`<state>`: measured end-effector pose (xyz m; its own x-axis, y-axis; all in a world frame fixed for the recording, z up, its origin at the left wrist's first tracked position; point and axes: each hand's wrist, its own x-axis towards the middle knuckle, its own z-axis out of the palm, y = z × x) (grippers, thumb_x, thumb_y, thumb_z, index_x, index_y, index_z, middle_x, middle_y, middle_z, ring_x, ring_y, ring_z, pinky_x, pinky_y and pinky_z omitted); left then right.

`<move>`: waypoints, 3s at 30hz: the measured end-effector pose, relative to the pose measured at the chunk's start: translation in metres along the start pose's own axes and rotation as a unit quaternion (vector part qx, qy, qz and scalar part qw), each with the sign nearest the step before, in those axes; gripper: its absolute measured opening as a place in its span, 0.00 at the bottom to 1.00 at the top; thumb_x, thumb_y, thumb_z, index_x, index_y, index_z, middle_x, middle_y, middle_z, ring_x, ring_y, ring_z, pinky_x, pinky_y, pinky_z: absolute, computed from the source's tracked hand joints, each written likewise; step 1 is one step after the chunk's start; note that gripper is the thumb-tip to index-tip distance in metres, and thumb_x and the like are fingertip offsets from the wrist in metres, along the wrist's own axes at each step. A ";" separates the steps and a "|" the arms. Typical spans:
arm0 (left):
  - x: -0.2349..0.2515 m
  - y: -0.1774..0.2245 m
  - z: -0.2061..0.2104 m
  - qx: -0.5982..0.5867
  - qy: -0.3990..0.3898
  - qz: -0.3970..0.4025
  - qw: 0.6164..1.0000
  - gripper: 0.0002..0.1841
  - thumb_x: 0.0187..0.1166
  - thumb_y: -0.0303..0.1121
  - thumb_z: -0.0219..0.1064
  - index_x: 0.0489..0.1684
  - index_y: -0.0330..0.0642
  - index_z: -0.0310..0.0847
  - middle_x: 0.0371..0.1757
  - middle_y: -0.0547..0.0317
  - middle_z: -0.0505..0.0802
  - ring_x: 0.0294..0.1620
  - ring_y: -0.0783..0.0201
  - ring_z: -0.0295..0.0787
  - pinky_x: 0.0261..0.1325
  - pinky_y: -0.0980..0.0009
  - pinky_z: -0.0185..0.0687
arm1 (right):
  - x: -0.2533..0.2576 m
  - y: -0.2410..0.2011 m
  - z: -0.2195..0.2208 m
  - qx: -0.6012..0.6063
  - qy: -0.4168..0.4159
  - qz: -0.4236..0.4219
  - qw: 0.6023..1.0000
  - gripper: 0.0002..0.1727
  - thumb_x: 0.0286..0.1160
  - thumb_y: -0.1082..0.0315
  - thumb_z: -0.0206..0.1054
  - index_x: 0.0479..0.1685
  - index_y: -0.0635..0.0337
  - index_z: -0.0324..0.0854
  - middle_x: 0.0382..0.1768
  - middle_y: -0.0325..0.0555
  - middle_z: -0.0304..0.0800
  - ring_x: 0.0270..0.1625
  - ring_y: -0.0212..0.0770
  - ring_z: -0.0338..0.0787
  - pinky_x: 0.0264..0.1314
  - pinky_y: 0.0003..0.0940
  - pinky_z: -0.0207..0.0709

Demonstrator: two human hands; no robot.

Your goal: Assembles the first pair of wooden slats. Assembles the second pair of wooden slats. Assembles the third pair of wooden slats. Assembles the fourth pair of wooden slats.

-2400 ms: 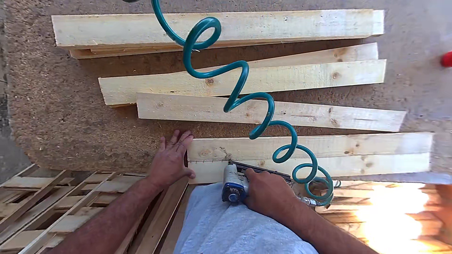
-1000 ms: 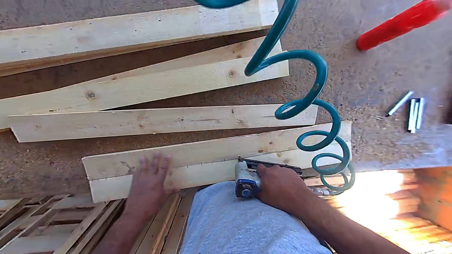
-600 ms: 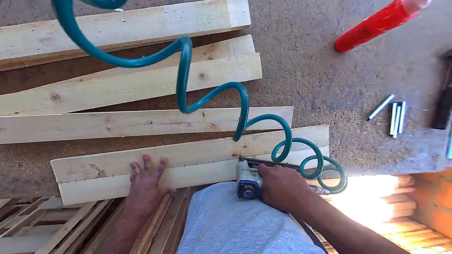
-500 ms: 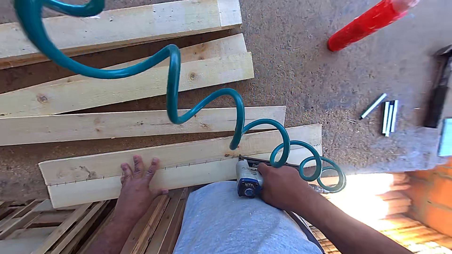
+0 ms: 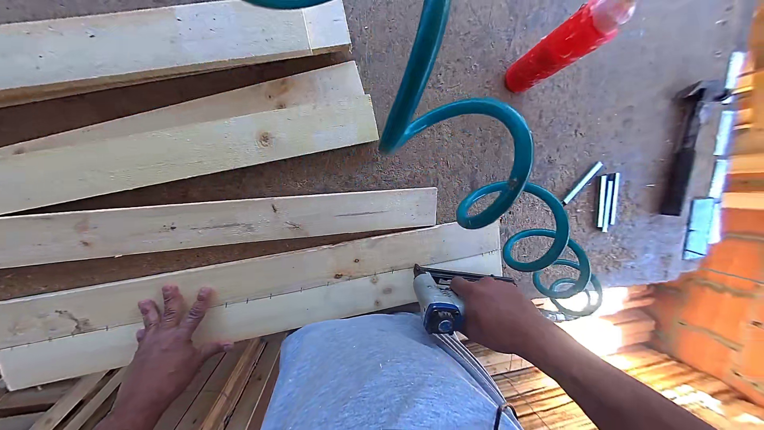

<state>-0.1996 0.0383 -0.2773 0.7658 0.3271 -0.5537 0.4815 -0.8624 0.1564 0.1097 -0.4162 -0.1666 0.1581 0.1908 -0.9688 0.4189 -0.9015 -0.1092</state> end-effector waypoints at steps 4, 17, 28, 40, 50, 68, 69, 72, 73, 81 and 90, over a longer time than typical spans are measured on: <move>0.000 0.004 -0.004 -0.017 -0.002 -0.002 1.000 0.70 0.39 0.55 0.93 0.96 0.60 0.52 0.97 0.34 0.39 0.94 0.22 0.25 0.81 0.17 0.42 | -0.004 0.037 0.005 -0.006 0.032 0.004 0.999 0.25 0.70 0.39 0.68 0.58 0.45 0.81 0.38 0.46 0.91 0.46 0.53 0.93 0.45 0.58 0.84; 0.000 -0.003 -0.002 -0.013 -0.001 0.013 1.000 0.71 0.41 0.66 0.87 0.97 0.56 0.49 0.96 0.30 0.39 0.93 0.19 0.26 0.80 0.16 0.45 | -0.017 0.116 0.016 0.000 0.104 0.027 0.994 0.20 0.69 0.42 0.73 0.53 0.41 0.84 0.35 0.39 0.92 0.42 0.45 0.93 0.43 0.55 0.85; 0.046 0.069 -0.022 0.025 0.103 0.147 0.983 0.63 0.51 0.76 0.73 0.89 0.40 0.65 0.87 0.34 0.70 0.89 0.25 0.57 0.81 0.20 0.50 | -0.020 0.170 0.032 0.679 -0.090 -0.130 0.717 0.29 0.78 0.35 0.59 0.55 0.51 0.84 0.11 0.31 0.70 0.10 0.28 0.74 0.18 0.29 0.81; -0.010 0.074 -0.118 0.089 0.222 0.383 0.892 0.12 0.72 0.37 0.63 0.21 0.39 0.78 0.23 0.51 0.83 0.23 0.49 0.85 0.21 0.54 0.81 | -0.103 0.029 0.069 0.494 0.114 -0.180 0.843 0.22 0.58 0.40 0.79 0.47 0.41 0.86 0.20 0.28 0.81 0.17 0.28 0.79 0.20 0.29 0.78; -0.030 -0.020 -0.008 0.056 0.166 0.291 0.941 0.22 0.78 0.55 0.69 0.39 0.42 0.90 0.45 0.47 0.94 0.55 0.42 0.92 0.55 0.42 0.88 | -0.042 -0.144 0.063 0.132 0.136 -0.142 0.971 0.28 0.71 0.42 0.71 0.64 0.49 0.84 0.47 0.53 0.93 0.53 0.57 0.93 0.55 0.66 0.83; 0.086 0.089 0.014 -0.038 0.275 0.125 0.952 0.26 0.85 0.59 0.53 0.47 0.49 0.92 0.55 0.53 0.93 0.64 0.50 0.86 0.69 0.48 0.75 | 0.013 -0.245 0.016 0.004 0.001 -0.017 1.000 0.33 0.69 0.39 0.67 0.64 0.55 0.77 0.50 0.58 0.90 0.56 0.61 0.91 0.51 0.64 0.82; 0.086 0.090 0.015 -0.036 0.276 0.121 0.953 0.27 0.85 0.60 0.53 0.47 0.49 0.92 0.55 0.54 0.93 0.64 0.51 0.86 0.69 0.48 0.75 | 0.012 -0.243 0.013 0.000 -0.006 -0.010 1.000 0.33 0.69 0.39 0.66 0.62 0.56 0.76 0.49 0.57 0.90 0.56 0.61 0.91 0.51 0.63 0.82; 0.084 0.091 0.017 -0.027 0.276 0.105 0.955 0.27 0.84 0.61 0.53 0.47 0.49 0.92 0.54 0.53 0.93 0.63 0.50 0.86 0.69 0.48 0.75 | 0.011 -0.228 0.007 -0.006 -0.023 -0.004 1.000 0.34 0.69 0.39 0.67 0.66 0.55 0.75 0.51 0.57 0.90 0.57 0.61 0.91 0.52 0.64 0.82; 0.084 0.092 0.017 -0.025 0.274 0.099 0.956 0.28 0.84 0.61 0.53 0.46 0.49 0.92 0.54 0.52 0.92 0.63 0.49 0.86 0.69 0.47 0.75 | 0.011 -0.221 0.005 -0.007 -0.024 -0.006 1.000 0.34 0.69 0.39 0.67 0.68 0.54 0.74 0.51 0.57 0.91 0.57 0.61 0.91 0.53 0.64 0.82; 0.084 0.094 0.017 -0.027 0.271 0.071 0.960 0.30 0.82 0.63 0.52 0.44 0.45 0.91 0.53 0.47 0.92 0.62 0.43 0.86 0.68 0.42 0.73 | 0.011 -0.161 -0.003 -0.024 -0.040 -0.009 0.999 0.32 0.69 0.40 0.68 0.66 0.53 0.76 0.51 0.58 0.90 0.57 0.62 0.91 0.52 0.64 0.83; 0.083 0.092 0.022 -0.024 0.276 0.057 0.959 0.31 0.82 0.62 0.50 0.45 0.43 0.90 0.53 0.43 0.91 0.64 0.39 0.84 0.69 0.40 0.71 | 0.005 -0.101 -0.003 -0.013 -0.035 -0.010 0.999 0.32 0.69 0.41 0.67 0.65 0.53 0.77 0.49 0.57 0.91 0.55 0.62 0.92 0.51 0.64 0.82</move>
<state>-0.1012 -0.0221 -0.3265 0.9173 0.3979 -0.0155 0.3901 -0.8902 0.2351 0.0706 -0.3234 -0.1594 0.0875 0.1808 -0.9796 0.4449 -0.8870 -0.1239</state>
